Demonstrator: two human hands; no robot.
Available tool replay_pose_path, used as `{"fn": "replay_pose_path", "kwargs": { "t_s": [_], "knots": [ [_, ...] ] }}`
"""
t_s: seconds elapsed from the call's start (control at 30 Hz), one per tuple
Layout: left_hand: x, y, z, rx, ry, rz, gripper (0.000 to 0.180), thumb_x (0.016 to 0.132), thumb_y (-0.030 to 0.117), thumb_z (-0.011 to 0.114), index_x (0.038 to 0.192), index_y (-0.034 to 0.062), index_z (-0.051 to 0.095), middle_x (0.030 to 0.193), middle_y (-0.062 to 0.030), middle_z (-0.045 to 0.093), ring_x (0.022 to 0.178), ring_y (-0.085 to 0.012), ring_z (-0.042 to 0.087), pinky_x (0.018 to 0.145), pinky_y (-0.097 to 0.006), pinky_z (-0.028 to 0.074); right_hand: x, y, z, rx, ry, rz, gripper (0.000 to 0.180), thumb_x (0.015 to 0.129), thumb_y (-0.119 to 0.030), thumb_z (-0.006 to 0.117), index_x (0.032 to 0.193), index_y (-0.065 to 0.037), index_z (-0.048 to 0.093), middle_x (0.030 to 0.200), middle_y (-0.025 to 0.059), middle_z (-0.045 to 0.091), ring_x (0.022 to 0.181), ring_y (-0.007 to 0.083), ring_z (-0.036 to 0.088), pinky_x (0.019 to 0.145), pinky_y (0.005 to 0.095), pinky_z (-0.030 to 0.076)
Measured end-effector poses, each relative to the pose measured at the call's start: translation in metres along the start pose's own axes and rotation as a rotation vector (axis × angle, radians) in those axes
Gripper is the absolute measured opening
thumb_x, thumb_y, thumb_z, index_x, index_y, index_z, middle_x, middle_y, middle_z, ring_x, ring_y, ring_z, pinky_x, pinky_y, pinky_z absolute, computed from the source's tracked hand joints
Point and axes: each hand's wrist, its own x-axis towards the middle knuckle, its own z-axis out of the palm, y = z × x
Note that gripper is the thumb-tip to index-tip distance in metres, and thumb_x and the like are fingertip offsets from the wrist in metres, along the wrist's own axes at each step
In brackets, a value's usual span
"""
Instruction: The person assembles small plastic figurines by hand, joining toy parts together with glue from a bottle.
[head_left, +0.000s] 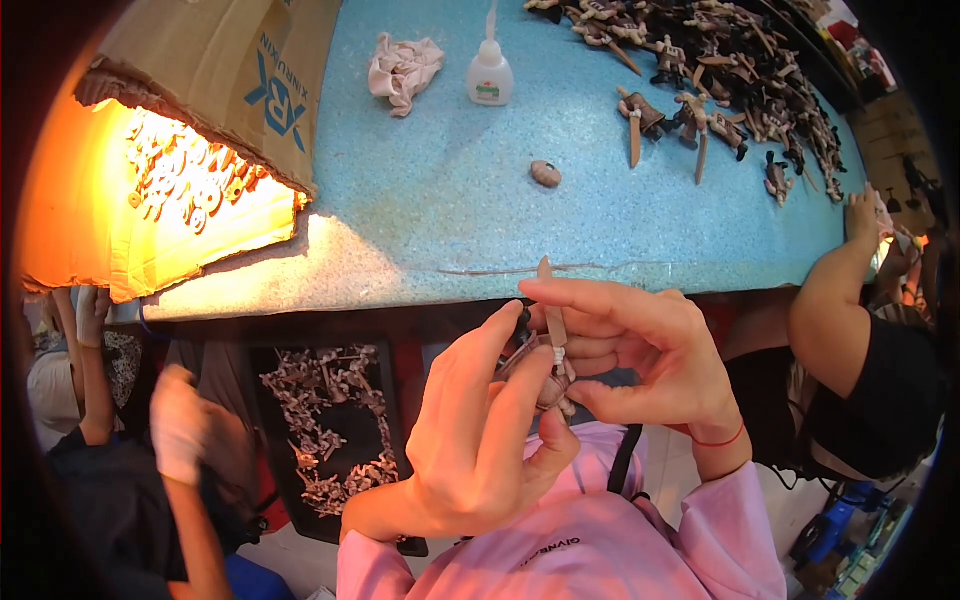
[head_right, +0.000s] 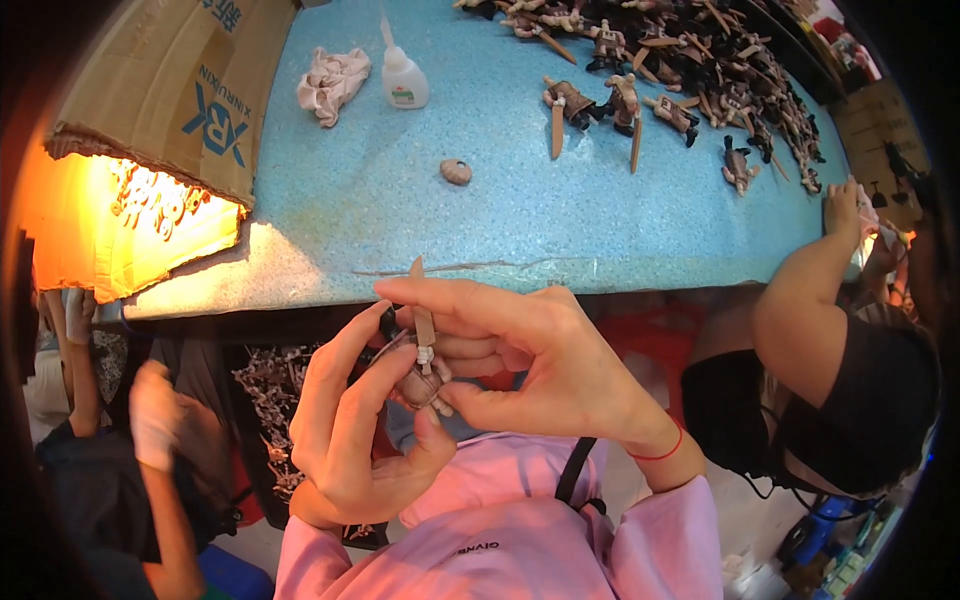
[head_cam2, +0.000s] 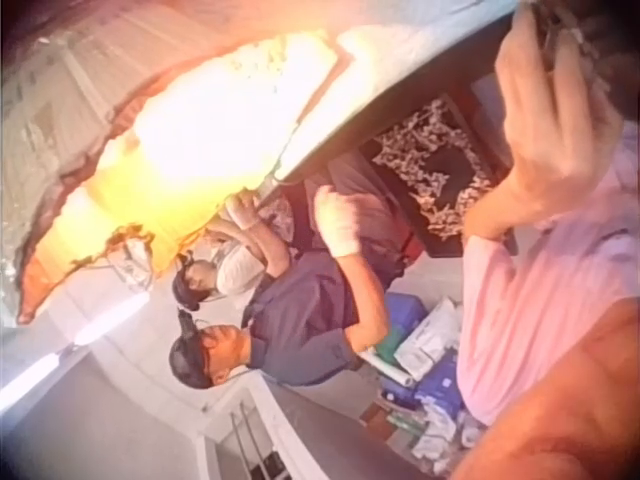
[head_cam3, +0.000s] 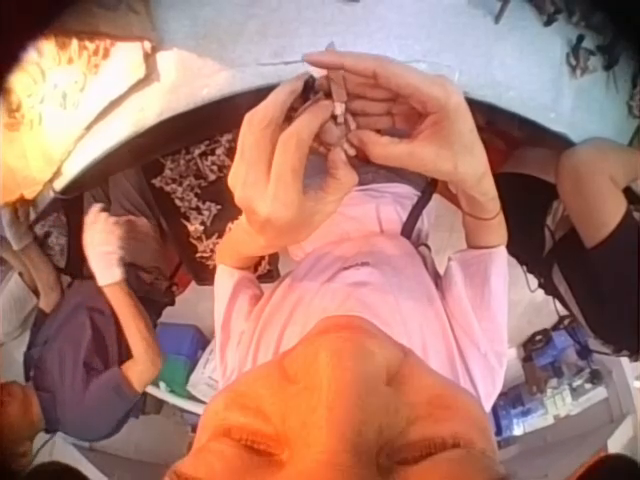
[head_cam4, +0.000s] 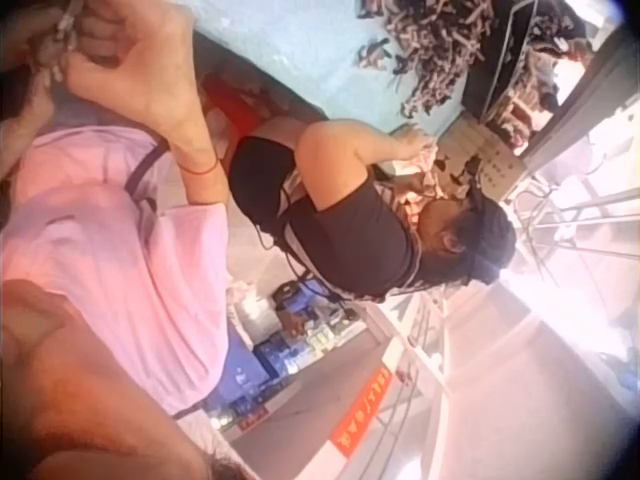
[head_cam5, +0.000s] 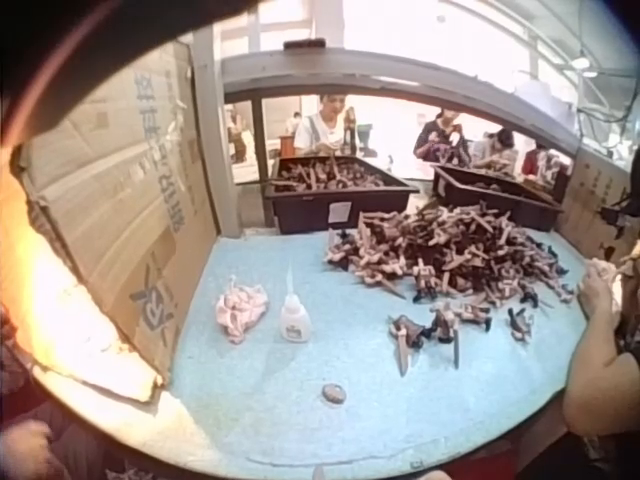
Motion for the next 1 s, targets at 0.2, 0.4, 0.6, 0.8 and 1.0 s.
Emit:
{"fn": "replay_pose_path", "kwargs": {
  "t_s": [0.2,0.4,0.6,0.8,1.0],
  "knots": [
    [0.005,0.004,-0.007,-0.007,-0.063,-0.002,0.036,0.059,-0.002,0.062,0.095,-0.0106,0.059,0.107,-0.0300,0.051,0.085,-0.0362,0.058,0.068,-0.035,0.052,-0.001,0.002,-0.003,0.011,-0.021,-0.025,0.068,0.064,0.018,0.053,0.129,0.004,0.040,0.114,0.0153,0.056,0.099,0.0166,0.055,0.085,0.0281,0.046],
    [0.007,0.003,-0.014,-0.114,-0.183,-0.078,0.042,0.059,-0.004,0.065,0.100,-0.0100,0.057,0.112,-0.0313,0.048,0.093,-0.0384,0.055,0.076,-0.038,0.050,0.001,0.005,-0.002,0.064,-0.016,-0.083,0.067,0.070,0.016,0.052,0.133,-0.003,0.038,0.093,0.0031,0.061,0.079,0.0026,0.051,0.069,0.0166,0.044],
    [0.005,0.004,-0.012,-0.108,-0.138,-0.090,0.043,0.059,-0.006,0.064,0.101,-0.0090,0.057,0.113,-0.0302,0.048,0.094,-0.0378,0.055,0.077,-0.038,0.049,-0.001,0.006,-0.002,0.016,-0.034,-0.127,0.066,0.071,0.016,0.052,0.133,-0.003,0.037,0.095,0.0041,0.061,0.080,0.0028,0.051,0.071,0.0174,0.045],
    [0.003,-0.003,-0.011,-0.375,-0.122,-0.285,0.042,0.063,-0.007,0.061,0.105,-0.0096,0.055,0.117,-0.0265,0.047,0.100,-0.0320,0.055,0.077,-0.037,0.051,0.003,0.009,-0.005,0.000,-0.045,-0.154,0.066,0.073,0.013,0.056,0.134,-0.004,0.035,0.098,0.0076,0.062,0.086,0.0057,0.056,0.072,0.0193,0.047],
    [-0.009,-0.020,-0.003,-1.042,0.107,-0.422,0.049,0.076,-0.003,0.060,0.121,-0.0107,0.041,0.117,-0.0218,0.046,0.108,-0.0312,0.050,0.077,-0.042,0.055,-0.008,0.009,-0.006,-0.070,0.193,-0.232,0.048,0.077,0.007,0.059,0.123,0.002,0.046,0.101,0.0143,0.063,0.082,0.0171,0.065,0.067,0.0224,0.051]
  ]
}}
